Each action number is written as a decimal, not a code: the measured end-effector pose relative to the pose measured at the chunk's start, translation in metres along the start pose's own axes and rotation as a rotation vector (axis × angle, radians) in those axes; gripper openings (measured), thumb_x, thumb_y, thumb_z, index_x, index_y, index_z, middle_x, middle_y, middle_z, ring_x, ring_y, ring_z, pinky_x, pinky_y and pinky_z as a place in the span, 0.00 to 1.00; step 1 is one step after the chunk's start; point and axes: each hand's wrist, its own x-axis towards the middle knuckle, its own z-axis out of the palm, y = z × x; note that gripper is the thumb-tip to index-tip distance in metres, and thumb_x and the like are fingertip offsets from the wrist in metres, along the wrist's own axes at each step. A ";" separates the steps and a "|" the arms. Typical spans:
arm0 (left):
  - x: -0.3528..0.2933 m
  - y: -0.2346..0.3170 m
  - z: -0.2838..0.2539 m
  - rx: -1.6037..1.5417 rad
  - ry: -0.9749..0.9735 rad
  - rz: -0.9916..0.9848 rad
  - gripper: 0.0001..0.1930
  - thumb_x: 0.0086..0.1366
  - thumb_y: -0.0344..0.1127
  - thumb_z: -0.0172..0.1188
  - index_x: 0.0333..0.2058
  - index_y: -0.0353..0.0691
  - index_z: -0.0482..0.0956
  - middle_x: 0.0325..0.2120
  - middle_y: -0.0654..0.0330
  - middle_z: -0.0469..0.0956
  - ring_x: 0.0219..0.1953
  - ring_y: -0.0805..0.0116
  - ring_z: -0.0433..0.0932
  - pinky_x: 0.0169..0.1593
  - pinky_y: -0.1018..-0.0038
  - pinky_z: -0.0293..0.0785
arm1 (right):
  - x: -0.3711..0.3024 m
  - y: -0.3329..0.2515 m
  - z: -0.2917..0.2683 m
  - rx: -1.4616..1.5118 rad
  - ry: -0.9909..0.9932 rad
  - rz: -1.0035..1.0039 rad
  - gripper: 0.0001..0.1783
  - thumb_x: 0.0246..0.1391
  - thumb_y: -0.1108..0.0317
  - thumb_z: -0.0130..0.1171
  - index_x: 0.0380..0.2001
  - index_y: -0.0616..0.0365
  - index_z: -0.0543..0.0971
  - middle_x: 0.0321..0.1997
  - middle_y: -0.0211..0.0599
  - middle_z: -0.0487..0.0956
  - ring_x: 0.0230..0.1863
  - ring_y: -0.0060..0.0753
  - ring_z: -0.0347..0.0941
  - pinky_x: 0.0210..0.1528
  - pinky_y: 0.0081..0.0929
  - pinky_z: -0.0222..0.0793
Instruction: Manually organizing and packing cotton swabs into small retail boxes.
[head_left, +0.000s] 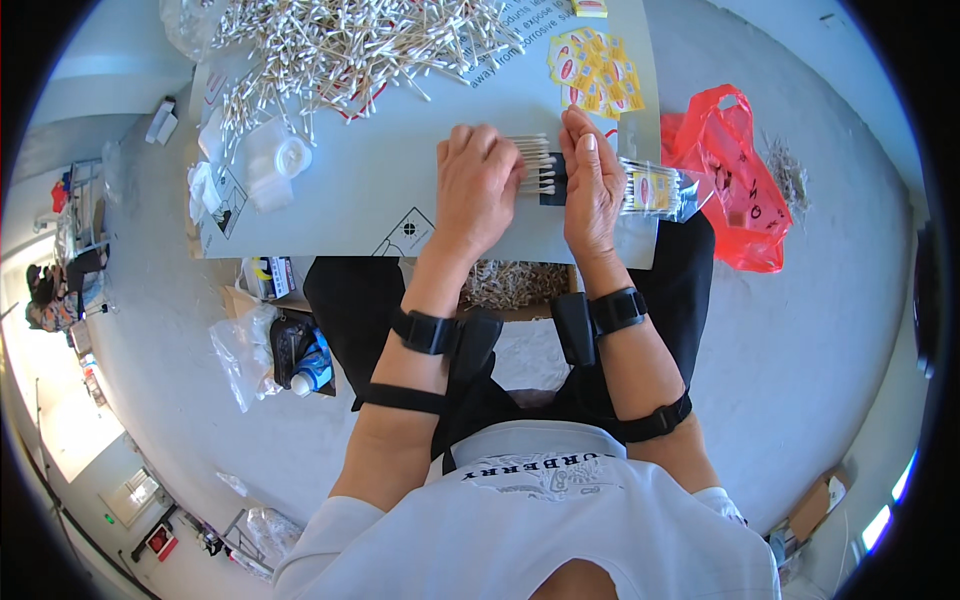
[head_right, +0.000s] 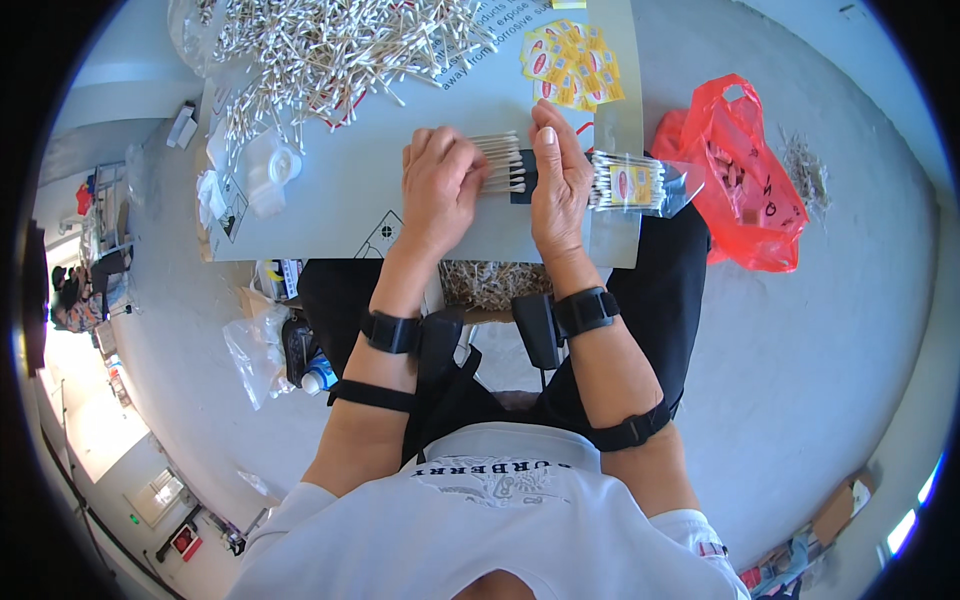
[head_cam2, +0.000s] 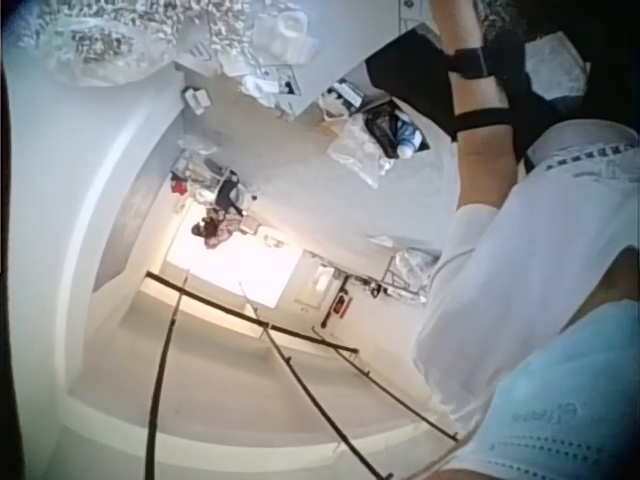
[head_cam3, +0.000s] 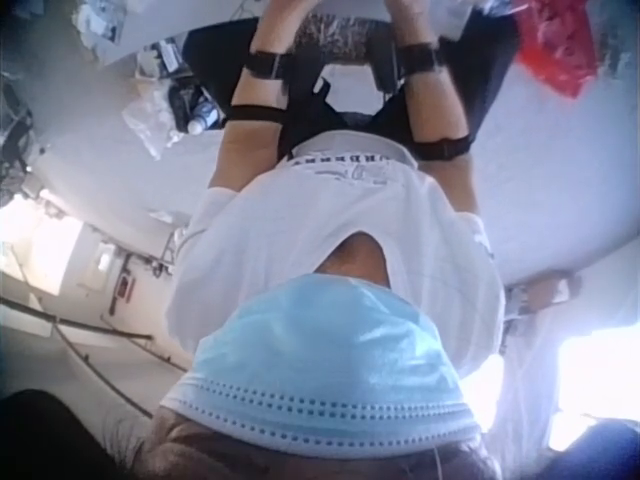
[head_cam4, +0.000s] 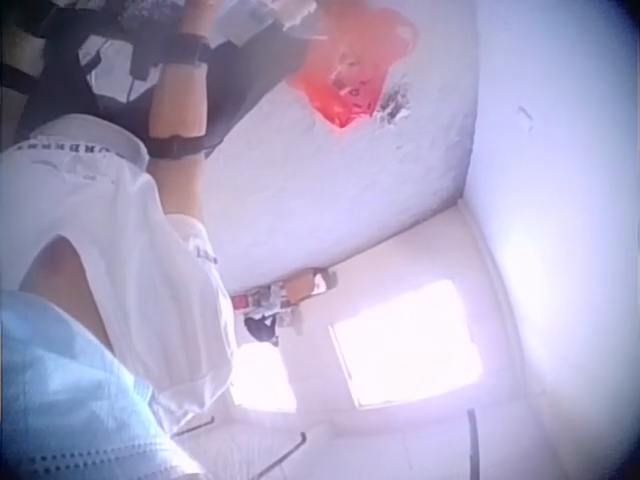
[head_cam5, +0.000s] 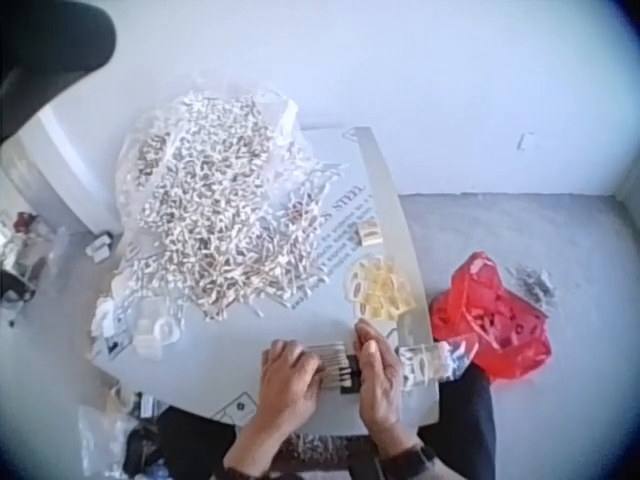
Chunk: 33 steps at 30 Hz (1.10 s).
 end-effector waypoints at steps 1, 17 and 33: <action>-0.003 0.003 -0.007 -0.003 -0.054 0.074 0.07 0.49 0.28 0.66 0.26 0.42 0.76 0.30 0.64 0.72 0.40 0.60 0.70 0.44 0.64 0.64 | 0.000 0.000 -0.001 0.000 0.003 0.000 0.23 0.70 0.61 0.45 0.58 0.69 0.70 0.61 0.47 0.71 0.65 0.36 0.65 0.70 0.34 0.58; -0.003 -0.014 0.040 -0.903 0.496 -0.345 0.25 0.72 0.40 0.51 0.62 0.31 0.62 0.59 0.48 0.66 0.62 0.59 0.64 0.66 0.65 0.56 | 0.004 0.001 0.009 -0.107 -0.047 -0.053 0.27 0.71 0.57 0.42 0.62 0.70 0.65 0.67 0.45 0.66 0.69 0.35 0.59 0.72 0.33 0.52; -0.028 0.002 0.008 0.161 -0.237 -0.028 0.43 0.60 0.53 0.61 0.68 0.39 0.55 0.70 0.51 0.51 0.72 0.54 0.47 0.70 0.47 0.41 | -0.017 -0.030 -0.026 -0.724 -0.202 -0.152 0.07 0.50 0.80 0.61 0.34 0.61 0.81 0.30 0.36 0.77 0.30 0.31 0.77 0.34 0.27 0.72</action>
